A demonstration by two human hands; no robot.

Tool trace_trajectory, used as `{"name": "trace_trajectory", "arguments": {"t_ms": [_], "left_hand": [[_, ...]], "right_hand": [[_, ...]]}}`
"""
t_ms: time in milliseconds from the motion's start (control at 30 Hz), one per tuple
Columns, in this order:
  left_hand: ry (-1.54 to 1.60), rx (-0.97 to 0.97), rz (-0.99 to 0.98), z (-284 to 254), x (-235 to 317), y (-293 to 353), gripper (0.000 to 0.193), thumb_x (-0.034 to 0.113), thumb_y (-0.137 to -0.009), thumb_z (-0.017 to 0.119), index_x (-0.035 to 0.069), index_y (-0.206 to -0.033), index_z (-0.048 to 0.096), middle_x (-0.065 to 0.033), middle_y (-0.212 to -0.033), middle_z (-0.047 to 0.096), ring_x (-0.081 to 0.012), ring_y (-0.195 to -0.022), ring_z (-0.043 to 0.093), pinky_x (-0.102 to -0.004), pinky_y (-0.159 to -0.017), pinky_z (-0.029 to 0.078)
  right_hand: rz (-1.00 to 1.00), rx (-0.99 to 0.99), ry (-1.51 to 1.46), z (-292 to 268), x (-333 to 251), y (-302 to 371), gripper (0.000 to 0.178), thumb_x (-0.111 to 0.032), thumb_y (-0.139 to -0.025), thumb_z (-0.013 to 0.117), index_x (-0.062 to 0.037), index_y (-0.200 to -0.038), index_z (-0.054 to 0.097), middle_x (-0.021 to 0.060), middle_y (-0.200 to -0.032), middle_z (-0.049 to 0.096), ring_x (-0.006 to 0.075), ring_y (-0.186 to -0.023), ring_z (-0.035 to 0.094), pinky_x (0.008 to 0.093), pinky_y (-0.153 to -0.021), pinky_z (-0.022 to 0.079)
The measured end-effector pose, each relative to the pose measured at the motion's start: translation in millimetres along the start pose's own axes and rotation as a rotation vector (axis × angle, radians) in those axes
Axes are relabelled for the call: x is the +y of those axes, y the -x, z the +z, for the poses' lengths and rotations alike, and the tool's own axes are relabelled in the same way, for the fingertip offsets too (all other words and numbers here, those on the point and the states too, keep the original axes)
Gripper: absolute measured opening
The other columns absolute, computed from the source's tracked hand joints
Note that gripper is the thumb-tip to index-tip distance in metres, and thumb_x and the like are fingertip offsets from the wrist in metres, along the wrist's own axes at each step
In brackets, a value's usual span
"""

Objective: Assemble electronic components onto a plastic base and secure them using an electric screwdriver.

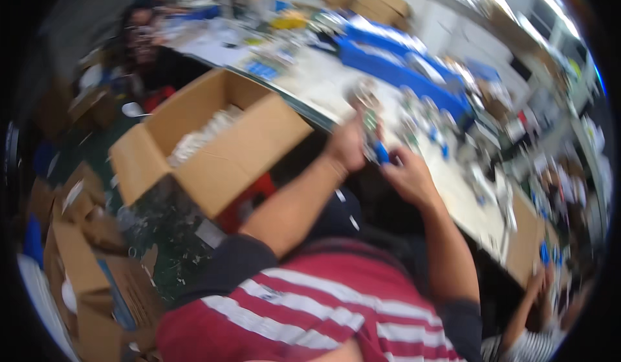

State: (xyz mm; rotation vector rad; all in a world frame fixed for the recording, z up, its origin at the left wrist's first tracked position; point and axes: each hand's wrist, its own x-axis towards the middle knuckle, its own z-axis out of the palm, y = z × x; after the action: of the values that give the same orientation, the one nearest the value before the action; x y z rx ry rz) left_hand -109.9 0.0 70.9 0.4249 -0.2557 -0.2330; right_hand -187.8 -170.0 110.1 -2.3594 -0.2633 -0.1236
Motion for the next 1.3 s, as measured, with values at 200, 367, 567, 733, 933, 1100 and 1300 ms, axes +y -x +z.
{"name": "trace_trajectory", "arguments": {"t_ms": [200,367,567,733,933,1100,1300], "left_hand": [[0.018,-0.268,-0.031,-17.3,-12.8,-21.8,0.059,0.054,-0.115,0.04,0.004,-0.142,0.058,-0.0126,-0.107,0.066,-0.0231,-0.096,0.065,-0.0381,-0.089,0.055],[-0.008,-0.285,-0.06,-19.7,-40.2,-41.0,0.061,0.056,-0.115,0.039,0.005,-0.144,0.056,-0.0114,-0.108,0.064,-0.0233,-0.099,0.064,-0.0392,-0.091,0.054],[-0.035,-0.271,-0.126,-26.1,-68.1,-54.7,0.06,0.056,-0.115,0.039,0.006,-0.145,0.055,-0.01,-0.108,0.062,-0.0227,-0.1,0.062,-0.0384,-0.092,0.053],[-0.034,-0.223,-0.099,-22.2,-82.1,-61.8,0.054,0.052,-0.115,0.045,0.007,-0.142,0.056,-0.0082,-0.103,0.065,-0.0171,-0.096,0.065,-0.0328,-0.091,0.053],[-0.027,-0.298,-0.129,-28.5,-94.3,-68.5,0.039,0.031,-0.114,0.054,0.007,-0.145,0.055,-0.0084,-0.108,0.068,-0.0171,-0.101,0.065,-0.0328,-0.096,0.053],[-0.085,-0.307,-0.12,-31.5,-96.1,-69.8,0.041,0.009,-0.11,0.056,0.008,-0.15,0.052,-0.0098,-0.117,0.068,-0.018,-0.106,0.065,-0.0333,-0.1,0.052],[-0.105,-0.323,-0.148,-25.1,-99.0,-58.7,0.049,0.001,-0.107,0.052,0.007,-0.155,0.046,-0.0112,-0.125,0.063,-0.0205,-0.112,0.062,-0.0353,-0.106,0.049]], "right_hand": [[-0.121,0.178,-0.1,-3.2,6.1,4.9,0.026,-0.019,-0.083,0.072,-0.0004,-0.102,0.074,0.0147,-0.09,0.072,0.0267,-0.076,0.061,0.0371,-0.071,0.051],[-0.212,0.328,-0.082,-5.3,28.0,5.4,0.025,-0.015,-0.084,0.07,-0.002,-0.105,0.075,0.0148,-0.094,0.07,0.0302,-0.074,0.062,0.0399,-0.071,0.053],[-0.248,0.484,0.288,-7.7,50.2,2.9,0.031,-0.008,-0.082,0.073,-0.0037,-0.113,0.073,0.008,-0.093,0.066,0.0244,-0.074,0.06,0.0352,-0.067,0.05],[-0.13,0.428,0.333,-15.6,74.3,-9.9,0.024,-0.008,-0.083,0.069,-0.0047,-0.107,0.072,0.014,-0.098,0.065,0.0366,-0.078,0.065,0.0438,-0.074,0.056],[-0.152,0.455,0.238,-15.0,89.6,-20.5,0.028,-0.005,-0.082,0.075,-0.0046,-0.109,0.073,0.0092,-0.092,0.064,0.0277,-0.077,0.059,0.0377,-0.071,0.05],[-0.142,0.432,0.224,-15.4,89.6,-20.9,0.025,-0.007,-0.082,0.079,-0.0044,-0.106,0.074,0.0089,-0.09,0.063,0.0269,-0.076,0.059,0.037,-0.071,0.049],[-0.16,0.457,0.201,-14.3,89.7,-20.6,0.025,-0.008,-0.082,0.081,-0.0045,-0.106,0.075,0.0081,-0.09,0.063,0.0241,-0.075,0.058,0.0354,-0.069,0.048]]}}
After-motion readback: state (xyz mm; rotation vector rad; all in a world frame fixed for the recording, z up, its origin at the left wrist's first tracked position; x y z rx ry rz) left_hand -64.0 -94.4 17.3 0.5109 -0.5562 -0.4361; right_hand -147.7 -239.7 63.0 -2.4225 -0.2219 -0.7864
